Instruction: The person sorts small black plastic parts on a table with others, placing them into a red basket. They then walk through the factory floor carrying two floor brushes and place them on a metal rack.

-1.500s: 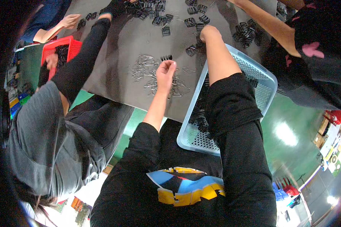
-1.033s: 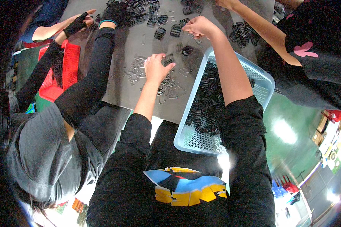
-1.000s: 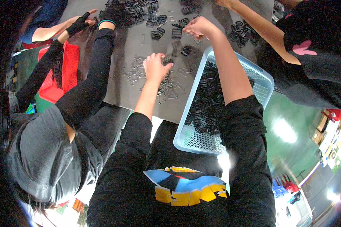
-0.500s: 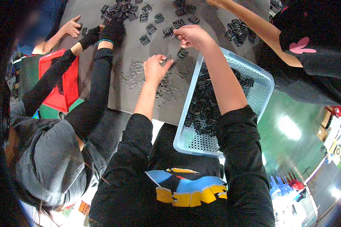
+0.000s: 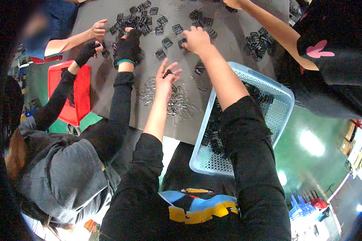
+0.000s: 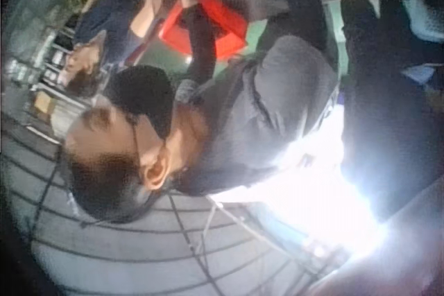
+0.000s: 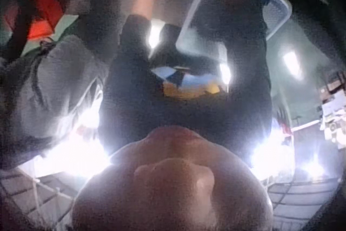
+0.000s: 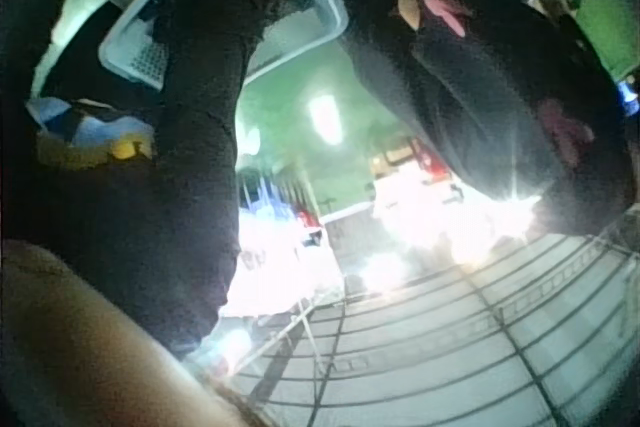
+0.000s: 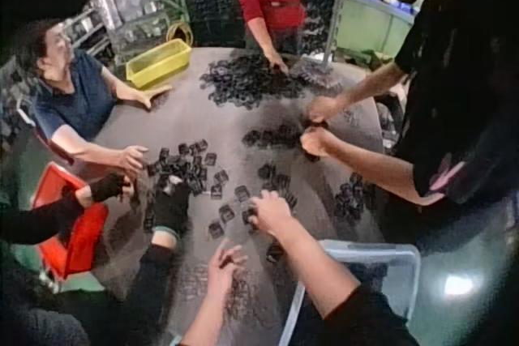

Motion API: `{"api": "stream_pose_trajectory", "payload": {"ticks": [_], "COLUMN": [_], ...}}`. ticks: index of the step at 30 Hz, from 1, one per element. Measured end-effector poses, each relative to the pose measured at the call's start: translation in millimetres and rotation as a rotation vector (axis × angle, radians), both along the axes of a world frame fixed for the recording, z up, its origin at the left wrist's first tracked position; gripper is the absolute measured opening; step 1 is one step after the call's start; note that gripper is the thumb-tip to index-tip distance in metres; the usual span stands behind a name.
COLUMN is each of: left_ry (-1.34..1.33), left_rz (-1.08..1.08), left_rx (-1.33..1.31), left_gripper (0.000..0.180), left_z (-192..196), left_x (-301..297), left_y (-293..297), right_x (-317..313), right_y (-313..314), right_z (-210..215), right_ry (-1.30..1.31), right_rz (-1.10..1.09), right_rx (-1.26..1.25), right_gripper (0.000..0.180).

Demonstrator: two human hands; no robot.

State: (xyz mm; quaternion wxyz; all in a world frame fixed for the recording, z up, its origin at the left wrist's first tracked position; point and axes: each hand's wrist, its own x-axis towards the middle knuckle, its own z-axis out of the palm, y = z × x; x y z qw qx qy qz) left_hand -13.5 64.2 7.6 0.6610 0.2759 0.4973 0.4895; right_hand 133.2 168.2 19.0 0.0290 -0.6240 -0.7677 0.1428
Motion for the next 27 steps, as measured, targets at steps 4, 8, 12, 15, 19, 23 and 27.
{"api": "stream_pose_trajectory", "payload": {"ticks": [4,8,12,15,19,23,27], "left_ry": [0.170,1.031,1.409,1.535,1.488,0.896,0.217], "left_rz": [0.192,0.088,-0.102,-0.123,-0.068,-0.072,0.092], "left_rx": [-0.043,0.009,0.015,0.097,0.370,0.418,0.140], "left_gripper": [0.026,0.041,0.050,0.037,0.024,0.012,0.015], "left_z": [-25.6,-13.3,-15.4,-21.0,-23.0,-5.1,-10.7], "left_x": [-16.2,-12.6,-10.3,-12.5,-19.7,-14.1,-14.3], "left_y": [24.2,48.2,54.9,56.1,55.5,40.1,10.2], "right_x": [-23.1,-25.8,-1.3,3.8,11.5,30.2,2.6], "right_y": [-1.4,-22.8,-19.6,-2.8,5.4,4.5,-35.5], "right_z": [3.6,-1.2,-5.4,22.4,58.0,20.4,24.0], "right_ry": [-0.029,-0.038,0.533,1.340,1.772,0.649,-0.188], "right_rz": [-0.084,-0.044,-0.023,-0.490,-0.583,-0.357,-0.246], "right_rx": [-0.312,-0.270,0.135,-0.002,-0.042,0.009,-0.422], "right_gripper": [0.035,0.020,0.012,0.005,0.004,0.021,0.047]}}
